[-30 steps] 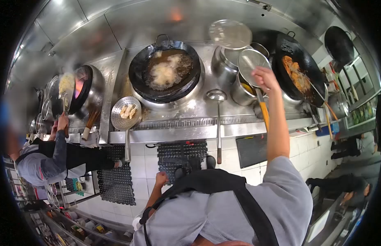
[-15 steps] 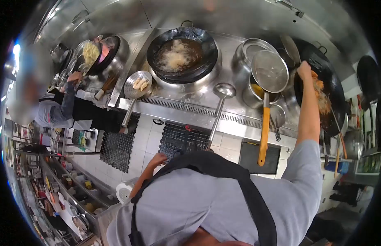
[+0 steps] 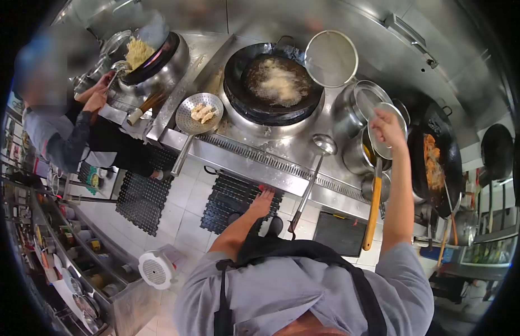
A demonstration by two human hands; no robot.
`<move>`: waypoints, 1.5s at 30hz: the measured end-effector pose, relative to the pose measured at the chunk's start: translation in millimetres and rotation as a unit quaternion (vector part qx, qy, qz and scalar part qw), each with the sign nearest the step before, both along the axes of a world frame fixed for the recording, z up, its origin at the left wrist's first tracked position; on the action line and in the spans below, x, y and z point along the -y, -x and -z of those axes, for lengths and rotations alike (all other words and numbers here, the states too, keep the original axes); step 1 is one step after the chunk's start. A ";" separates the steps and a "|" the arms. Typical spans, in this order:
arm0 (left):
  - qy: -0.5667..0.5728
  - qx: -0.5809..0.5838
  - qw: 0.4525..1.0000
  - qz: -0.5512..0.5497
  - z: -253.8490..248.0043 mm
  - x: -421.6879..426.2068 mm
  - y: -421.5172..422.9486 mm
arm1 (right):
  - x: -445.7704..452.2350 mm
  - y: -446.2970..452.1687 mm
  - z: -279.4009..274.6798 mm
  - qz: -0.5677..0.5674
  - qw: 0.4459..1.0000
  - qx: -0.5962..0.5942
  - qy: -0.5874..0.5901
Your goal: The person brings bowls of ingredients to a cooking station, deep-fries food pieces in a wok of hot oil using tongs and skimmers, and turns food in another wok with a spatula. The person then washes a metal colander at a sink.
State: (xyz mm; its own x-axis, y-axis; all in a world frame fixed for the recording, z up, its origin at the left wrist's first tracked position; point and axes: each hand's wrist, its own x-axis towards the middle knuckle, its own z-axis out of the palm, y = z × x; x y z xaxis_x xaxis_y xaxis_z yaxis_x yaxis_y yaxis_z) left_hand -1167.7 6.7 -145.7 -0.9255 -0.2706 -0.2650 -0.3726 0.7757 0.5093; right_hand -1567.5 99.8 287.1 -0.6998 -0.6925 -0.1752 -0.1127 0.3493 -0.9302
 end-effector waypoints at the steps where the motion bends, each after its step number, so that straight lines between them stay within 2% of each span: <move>1: 0.004 -0.009 1.000 0.008 10.0 -3.1 2.9 | 11.7 -10.8 7.9 -0.004 1.000 0.008 0.003; 5: 0.061 0.025 0.997 0.039 50.1 -18.0 -10.6 | 50.4 -38.3 33.4 0.001 1.000 0.008 -0.021; 8: 0.010 0.051 0.998 0.045 34.7 -8.0 -10.7 | 75.1 -63.9 45.8 0.008 0.998 0.007 -0.058; 10: -0.070 0.043 0.997 0.010 35.4 -1.4 -17.7 | 92.0 -92.8 41.1 0.026 0.995 0.035 -0.091; 13: -0.209 -0.008 0.972 -0.108 40.8 15.7 -48.3 | 106.5 -92.0 68.7 0.013 0.984 0.173 -0.051; 15: -0.251 -0.048 0.944 -0.207 49.7 26.0 -103.2 | 120.5 -98.4 75.4 -0.018 0.962 0.272 -0.030; 17: -0.162 -0.042 0.965 -0.204 85.7 40.2 -176.5 | 138.1 -102.2 91.7 -0.039 0.930 0.364 -0.009; 18: -0.203 0.002 0.938 -0.280 51.5 42.7 -214.2 | 149.1 -118.2 90.6 -0.011 0.929 0.369 0.026; 19: -0.176 0.148 0.935 -0.272 76.2 47.9 -251.6 | 160.8 -125.9 93.2 -0.020 0.925 0.376 0.039; 20: -0.149 0.099 0.925 -0.334 85.5 39.8 -295.0 | 173.6 -130.3 99.7 -0.027 0.921 0.384 0.051; 21: -0.157 0.125 0.916 -0.347 92.5 40.9 -331.4 | 184.5 -132.9 106.5 -0.034 0.917 0.392 0.063; 22: -0.182 0.169 0.909 -0.334 98.9 44.9 -363.1 | 192.1 -131.5 112.5 -0.078 0.907 0.409 0.069; 24: -0.231 0.234 0.903 -0.276 107.3 55.3 -411.4 | 210.9 -135.6 121.7 -0.045 0.894 0.432 0.108; 26: -0.253 0.240 0.903 -0.250 103.5 62.3 -443.0 | 221.5 -136.1 131.1 -0.031 0.893 0.430 0.130; 29: -0.354 0.174 0.843 -0.367 89.9 75.9 -462.1 | 221.4 -139.2 135.1 0.008 0.899 0.399 0.179; 32: -0.376 0.083 0.823 -0.418 69.3 97.0 -453.1 | 199.8 -155.7 121.1 0.002 0.911 0.371 0.182; 34: -0.450 0.027 0.741 -0.498 41.2 117.3 -421.5 | 184.2 -168.1 116.5 0.021 0.915 0.354 0.193; 35: -0.520 0.006 0.642 -0.563 28.6 127.9 -403.3 | 175.1 -173.5 116.8 0.032 0.917 0.345 0.198; 37: -0.498 -0.002 0.683 -0.534 18.1 149.8 -374.9 | 156.2 -174.3 117.6 -0.005 0.931 0.322 0.172; 40: -0.458 0.098 0.777 -0.421 -28.3 180.2 -324.1 | 131.9 -181.7 118.7 -0.017 0.932 0.318 0.173; 42: -0.492 0.084 0.803 -0.327 -59.0 189.9 -293.5 | 114.0 -186.9 114.9 -0.004 0.928 0.319 0.191; 43: -0.508 0.079 0.813 -0.272 -61.3 193.3 -279.9 | 104.0 -191.3 108.6 0.010 0.927 0.315 0.204; 45: -0.507 0.073 0.827 -0.231 -61.0 191.7 -257.2 | 79.0 -199.4 94.1 0.034 0.923 0.309 0.227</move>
